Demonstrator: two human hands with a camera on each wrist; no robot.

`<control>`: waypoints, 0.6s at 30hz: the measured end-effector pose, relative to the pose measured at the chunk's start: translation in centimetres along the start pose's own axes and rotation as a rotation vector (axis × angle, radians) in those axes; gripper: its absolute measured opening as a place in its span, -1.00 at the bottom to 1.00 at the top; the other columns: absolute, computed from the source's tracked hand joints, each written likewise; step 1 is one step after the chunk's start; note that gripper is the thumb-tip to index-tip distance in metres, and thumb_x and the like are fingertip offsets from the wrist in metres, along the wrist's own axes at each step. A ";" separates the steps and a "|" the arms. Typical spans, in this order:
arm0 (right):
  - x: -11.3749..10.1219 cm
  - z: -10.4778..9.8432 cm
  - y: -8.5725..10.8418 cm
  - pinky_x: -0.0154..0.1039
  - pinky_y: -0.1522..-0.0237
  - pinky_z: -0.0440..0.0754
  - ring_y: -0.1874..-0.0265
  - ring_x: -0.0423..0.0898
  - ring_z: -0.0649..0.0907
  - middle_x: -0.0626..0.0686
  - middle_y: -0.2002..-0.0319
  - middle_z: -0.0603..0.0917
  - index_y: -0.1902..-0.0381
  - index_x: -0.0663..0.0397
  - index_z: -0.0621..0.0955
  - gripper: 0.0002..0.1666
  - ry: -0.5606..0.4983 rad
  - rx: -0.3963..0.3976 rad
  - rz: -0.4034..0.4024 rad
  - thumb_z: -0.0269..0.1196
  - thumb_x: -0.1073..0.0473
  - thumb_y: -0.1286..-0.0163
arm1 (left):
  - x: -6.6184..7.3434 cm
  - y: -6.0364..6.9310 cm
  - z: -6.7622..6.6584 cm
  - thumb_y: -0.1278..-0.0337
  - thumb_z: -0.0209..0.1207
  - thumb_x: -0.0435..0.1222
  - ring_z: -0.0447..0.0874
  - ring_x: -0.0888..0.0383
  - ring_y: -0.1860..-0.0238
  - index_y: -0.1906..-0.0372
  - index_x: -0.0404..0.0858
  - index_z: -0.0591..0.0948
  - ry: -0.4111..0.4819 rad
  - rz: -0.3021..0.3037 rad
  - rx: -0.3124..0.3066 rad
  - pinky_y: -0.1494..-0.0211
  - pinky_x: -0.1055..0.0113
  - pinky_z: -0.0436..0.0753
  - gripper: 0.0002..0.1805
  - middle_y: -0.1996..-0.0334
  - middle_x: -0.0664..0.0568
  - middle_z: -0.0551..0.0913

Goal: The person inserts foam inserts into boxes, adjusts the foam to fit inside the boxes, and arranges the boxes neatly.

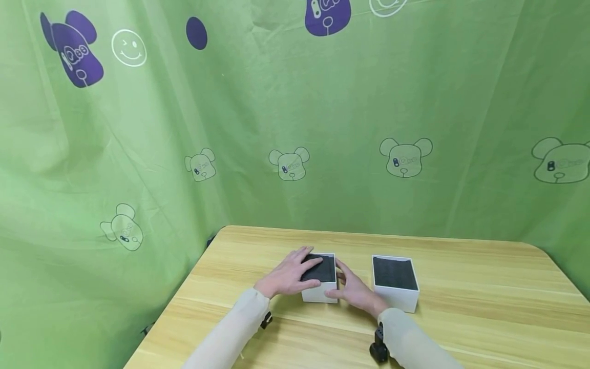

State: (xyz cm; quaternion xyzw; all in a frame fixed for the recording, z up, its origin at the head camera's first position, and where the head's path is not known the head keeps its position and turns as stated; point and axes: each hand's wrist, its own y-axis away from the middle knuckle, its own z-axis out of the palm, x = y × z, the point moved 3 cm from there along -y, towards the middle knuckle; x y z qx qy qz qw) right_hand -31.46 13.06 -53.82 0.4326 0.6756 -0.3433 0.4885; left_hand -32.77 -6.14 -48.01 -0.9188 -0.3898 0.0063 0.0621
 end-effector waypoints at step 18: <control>0.2 -0.1 0.0 0.10 -0.25 0.31 -0.32 0.30 0.22 0.35 -0.44 -0.06 -0.49 0.20 -0.15 0.22 0.022 0.003 0.019 0.41 0.10 -0.15 | -0.3 0.8 0.1 -0.22 -0.16 0.30 0.09 -0.04 -0.39 -0.50 0.05 0.01 0.075 -0.058 0.039 -0.34 0.13 0.29 -0.17 -0.43 -0.13 0.06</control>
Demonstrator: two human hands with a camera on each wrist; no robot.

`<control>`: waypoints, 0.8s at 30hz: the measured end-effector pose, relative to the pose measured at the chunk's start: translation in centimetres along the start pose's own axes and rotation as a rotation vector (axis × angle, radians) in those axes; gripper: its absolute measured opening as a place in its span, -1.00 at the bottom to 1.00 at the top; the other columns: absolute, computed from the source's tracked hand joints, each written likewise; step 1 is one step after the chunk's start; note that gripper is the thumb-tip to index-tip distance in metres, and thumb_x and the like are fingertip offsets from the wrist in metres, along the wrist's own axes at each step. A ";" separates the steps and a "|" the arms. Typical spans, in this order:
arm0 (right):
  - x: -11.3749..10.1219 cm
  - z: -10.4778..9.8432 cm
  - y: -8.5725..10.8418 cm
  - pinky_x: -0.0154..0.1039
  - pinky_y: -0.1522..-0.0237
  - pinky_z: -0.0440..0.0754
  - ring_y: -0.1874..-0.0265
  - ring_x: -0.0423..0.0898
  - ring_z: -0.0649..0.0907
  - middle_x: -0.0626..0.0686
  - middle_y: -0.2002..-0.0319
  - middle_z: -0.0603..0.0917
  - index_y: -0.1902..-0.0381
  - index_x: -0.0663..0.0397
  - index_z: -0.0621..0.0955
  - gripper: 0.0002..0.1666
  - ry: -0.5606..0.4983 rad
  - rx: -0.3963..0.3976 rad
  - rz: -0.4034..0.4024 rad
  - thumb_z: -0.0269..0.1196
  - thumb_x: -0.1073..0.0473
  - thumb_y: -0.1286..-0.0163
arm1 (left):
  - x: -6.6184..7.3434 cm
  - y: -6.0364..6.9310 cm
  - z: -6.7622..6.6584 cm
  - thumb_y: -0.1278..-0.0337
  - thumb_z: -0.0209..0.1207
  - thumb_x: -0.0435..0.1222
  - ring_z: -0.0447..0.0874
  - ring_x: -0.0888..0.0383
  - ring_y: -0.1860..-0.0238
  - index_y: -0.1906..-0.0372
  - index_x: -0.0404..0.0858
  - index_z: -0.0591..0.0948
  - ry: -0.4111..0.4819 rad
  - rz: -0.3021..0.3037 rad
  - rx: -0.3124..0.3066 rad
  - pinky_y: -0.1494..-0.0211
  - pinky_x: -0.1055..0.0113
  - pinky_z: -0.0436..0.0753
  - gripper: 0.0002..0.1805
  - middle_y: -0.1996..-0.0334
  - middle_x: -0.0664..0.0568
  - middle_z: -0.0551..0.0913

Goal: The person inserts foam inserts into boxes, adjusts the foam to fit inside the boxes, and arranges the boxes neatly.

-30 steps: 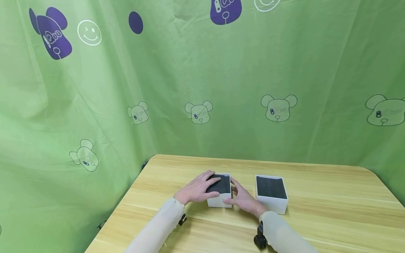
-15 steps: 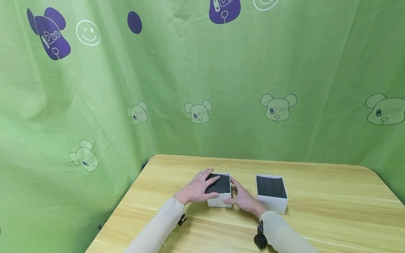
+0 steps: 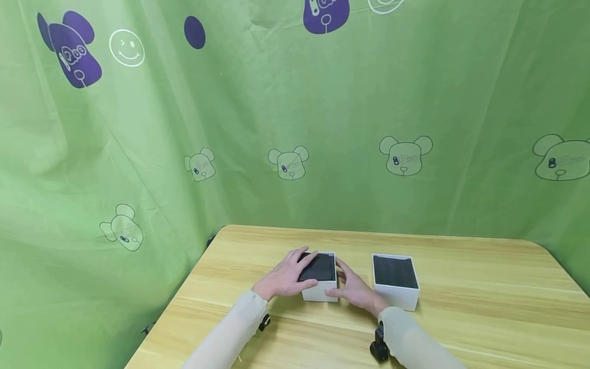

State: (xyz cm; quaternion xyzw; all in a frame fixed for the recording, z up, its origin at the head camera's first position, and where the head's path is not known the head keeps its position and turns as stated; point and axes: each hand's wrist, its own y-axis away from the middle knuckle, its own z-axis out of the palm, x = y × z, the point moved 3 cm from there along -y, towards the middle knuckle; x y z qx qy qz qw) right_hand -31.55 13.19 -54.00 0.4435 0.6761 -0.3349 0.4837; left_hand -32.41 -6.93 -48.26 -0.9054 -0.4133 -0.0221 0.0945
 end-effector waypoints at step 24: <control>-0.3 0.1 0.2 0.10 -0.24 0.32 -0.31 0.30 0.23 0.38 -0.42 -0.01 -0.49 0.18 -0.15 0.21 -0.013 -0.004 -0.007 0.40 0.12 -0.17 | 0.2 -0.8 -0.2 -0.20 -0.17 0.33 0.17 -0.01 -0.33 -0.49 0.04 0.08 -0.109 0.021 0.035 -0.39 0.20 0.18 -0.17 -0.37 -0.08 0.18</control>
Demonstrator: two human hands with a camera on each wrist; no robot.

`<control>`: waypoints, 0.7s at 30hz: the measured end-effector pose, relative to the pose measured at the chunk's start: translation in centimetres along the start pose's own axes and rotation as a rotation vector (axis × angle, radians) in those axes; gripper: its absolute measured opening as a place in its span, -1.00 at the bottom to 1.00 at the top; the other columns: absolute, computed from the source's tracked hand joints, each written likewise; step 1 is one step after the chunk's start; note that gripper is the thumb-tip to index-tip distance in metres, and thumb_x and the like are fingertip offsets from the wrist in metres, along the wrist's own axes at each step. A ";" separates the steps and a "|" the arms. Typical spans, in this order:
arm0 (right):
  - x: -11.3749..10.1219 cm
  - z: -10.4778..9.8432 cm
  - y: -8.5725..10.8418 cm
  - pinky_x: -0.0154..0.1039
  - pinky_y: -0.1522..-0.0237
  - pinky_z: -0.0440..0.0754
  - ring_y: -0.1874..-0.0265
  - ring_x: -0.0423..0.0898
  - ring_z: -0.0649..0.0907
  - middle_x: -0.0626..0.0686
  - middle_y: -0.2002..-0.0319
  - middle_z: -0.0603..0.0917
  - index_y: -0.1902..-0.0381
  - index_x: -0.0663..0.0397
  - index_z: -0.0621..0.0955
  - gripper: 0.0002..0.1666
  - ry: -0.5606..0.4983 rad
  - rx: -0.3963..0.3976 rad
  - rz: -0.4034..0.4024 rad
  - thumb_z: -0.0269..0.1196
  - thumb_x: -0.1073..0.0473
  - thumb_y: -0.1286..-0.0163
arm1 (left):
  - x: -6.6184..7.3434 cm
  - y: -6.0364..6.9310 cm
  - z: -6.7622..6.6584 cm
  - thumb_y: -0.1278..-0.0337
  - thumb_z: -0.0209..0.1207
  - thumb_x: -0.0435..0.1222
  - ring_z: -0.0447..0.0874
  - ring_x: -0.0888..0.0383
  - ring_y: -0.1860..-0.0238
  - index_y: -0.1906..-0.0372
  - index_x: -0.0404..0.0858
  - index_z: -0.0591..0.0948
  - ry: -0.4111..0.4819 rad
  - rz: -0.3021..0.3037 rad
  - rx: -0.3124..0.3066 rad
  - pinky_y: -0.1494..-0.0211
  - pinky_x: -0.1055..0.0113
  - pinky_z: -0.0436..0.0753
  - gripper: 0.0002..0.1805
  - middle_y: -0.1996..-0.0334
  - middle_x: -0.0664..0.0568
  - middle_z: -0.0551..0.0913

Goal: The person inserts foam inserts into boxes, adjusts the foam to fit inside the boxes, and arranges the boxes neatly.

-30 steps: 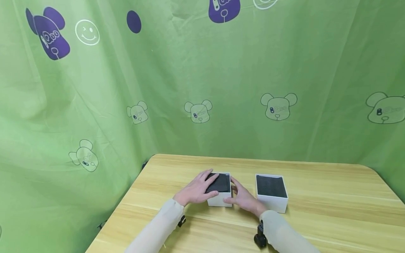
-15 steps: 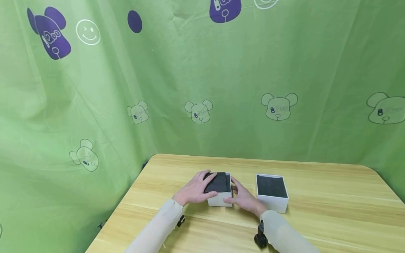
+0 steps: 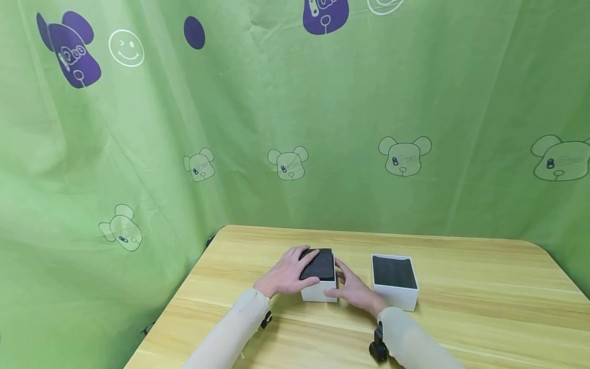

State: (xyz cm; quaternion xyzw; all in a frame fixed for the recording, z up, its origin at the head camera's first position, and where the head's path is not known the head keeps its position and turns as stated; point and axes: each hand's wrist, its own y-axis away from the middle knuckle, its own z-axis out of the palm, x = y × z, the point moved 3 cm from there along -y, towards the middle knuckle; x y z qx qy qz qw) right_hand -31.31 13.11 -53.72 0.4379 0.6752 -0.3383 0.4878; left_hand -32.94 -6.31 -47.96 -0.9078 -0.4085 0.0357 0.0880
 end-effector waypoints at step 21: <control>0.2 0.0 -0.2 0.15 -0.28 0.23 -0.32 0.33 0.19 0.36 -0.44 -0.07 -0.49 0.21 -0.14 0.22 0.035 0.005 0.004 0.41 0.10 -0.15 | 0.1 0.4 0.7 -0.43 -0.46 0.15 -0.05 -0.01 -0.45 -0.50 -0.02 0.06 0.034 0.039 -0.057 -0.44 0.14 0.06 -0.34 -0.46 -0.09 0.05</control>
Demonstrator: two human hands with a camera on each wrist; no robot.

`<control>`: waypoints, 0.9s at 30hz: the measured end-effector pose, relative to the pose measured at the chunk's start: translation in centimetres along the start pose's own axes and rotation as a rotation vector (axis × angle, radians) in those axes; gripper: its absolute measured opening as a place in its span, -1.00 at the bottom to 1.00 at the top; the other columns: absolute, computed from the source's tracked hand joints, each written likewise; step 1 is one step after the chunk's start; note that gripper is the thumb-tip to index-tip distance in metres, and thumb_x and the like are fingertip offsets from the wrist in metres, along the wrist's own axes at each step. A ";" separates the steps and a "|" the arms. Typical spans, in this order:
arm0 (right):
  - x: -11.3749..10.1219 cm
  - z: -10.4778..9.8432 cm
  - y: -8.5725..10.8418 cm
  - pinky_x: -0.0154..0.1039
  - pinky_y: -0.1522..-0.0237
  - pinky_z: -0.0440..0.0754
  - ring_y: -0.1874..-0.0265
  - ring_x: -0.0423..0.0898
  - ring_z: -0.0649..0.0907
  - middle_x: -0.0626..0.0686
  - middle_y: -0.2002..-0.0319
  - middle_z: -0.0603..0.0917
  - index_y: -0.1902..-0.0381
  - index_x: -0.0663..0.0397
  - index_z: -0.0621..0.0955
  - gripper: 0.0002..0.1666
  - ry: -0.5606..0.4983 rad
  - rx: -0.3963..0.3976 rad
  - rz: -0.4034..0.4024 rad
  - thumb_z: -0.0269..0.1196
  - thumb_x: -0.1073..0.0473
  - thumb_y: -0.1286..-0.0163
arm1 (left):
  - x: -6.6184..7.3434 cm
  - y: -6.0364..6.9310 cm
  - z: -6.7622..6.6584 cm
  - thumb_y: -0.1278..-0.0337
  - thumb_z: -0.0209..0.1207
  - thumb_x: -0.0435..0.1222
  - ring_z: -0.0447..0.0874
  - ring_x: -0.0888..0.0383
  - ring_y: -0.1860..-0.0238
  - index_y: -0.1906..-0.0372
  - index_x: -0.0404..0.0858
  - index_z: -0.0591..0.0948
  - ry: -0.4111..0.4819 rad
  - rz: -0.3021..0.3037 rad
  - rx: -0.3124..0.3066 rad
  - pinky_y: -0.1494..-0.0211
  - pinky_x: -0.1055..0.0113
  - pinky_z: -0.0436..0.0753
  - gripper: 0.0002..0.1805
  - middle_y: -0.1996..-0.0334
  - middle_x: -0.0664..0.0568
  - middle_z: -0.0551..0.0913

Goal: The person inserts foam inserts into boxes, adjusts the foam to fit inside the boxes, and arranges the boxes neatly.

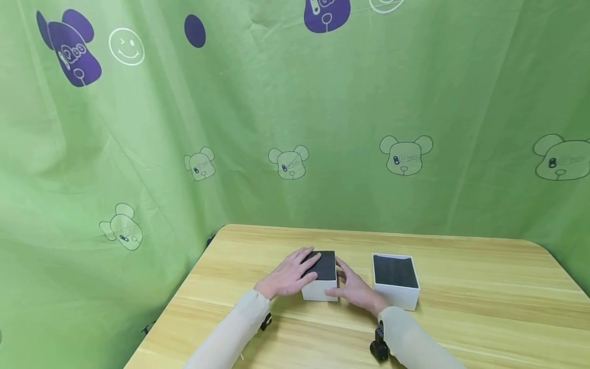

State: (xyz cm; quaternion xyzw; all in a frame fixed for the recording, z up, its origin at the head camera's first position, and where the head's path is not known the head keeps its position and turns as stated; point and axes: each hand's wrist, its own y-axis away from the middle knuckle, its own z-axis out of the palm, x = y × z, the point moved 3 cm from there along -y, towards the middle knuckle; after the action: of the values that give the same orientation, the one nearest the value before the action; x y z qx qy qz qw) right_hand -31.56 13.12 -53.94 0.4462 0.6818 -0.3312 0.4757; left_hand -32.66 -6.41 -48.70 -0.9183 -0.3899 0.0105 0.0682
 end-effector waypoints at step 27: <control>-0.3 -0.1 0.2 0.14 -0.30 0.18 -0.33 0.33 0.17 0.34 -0.44 -0.08 -0.48 0.22 -0.14 0.23 0.020 0.012 0.003 0.42 0.08 -0.14 | -0.3 -0.4 0.6 -0.49 -0.43 0.03 -0.11 -0.02 -0.46 -0.48 -0.07 0.13 0.023 0.054 0.020 -0.45 0.23 -0.03 -0.42 -0.46 -0.10 0.03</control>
State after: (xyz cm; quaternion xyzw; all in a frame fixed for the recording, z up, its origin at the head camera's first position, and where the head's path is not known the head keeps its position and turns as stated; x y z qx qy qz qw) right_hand -31.34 13.18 -53.68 0.4532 0.6841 -0.3300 0.4667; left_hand -33.14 -6.28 -49.28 -0.9278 -0.3640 0.0057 0.0814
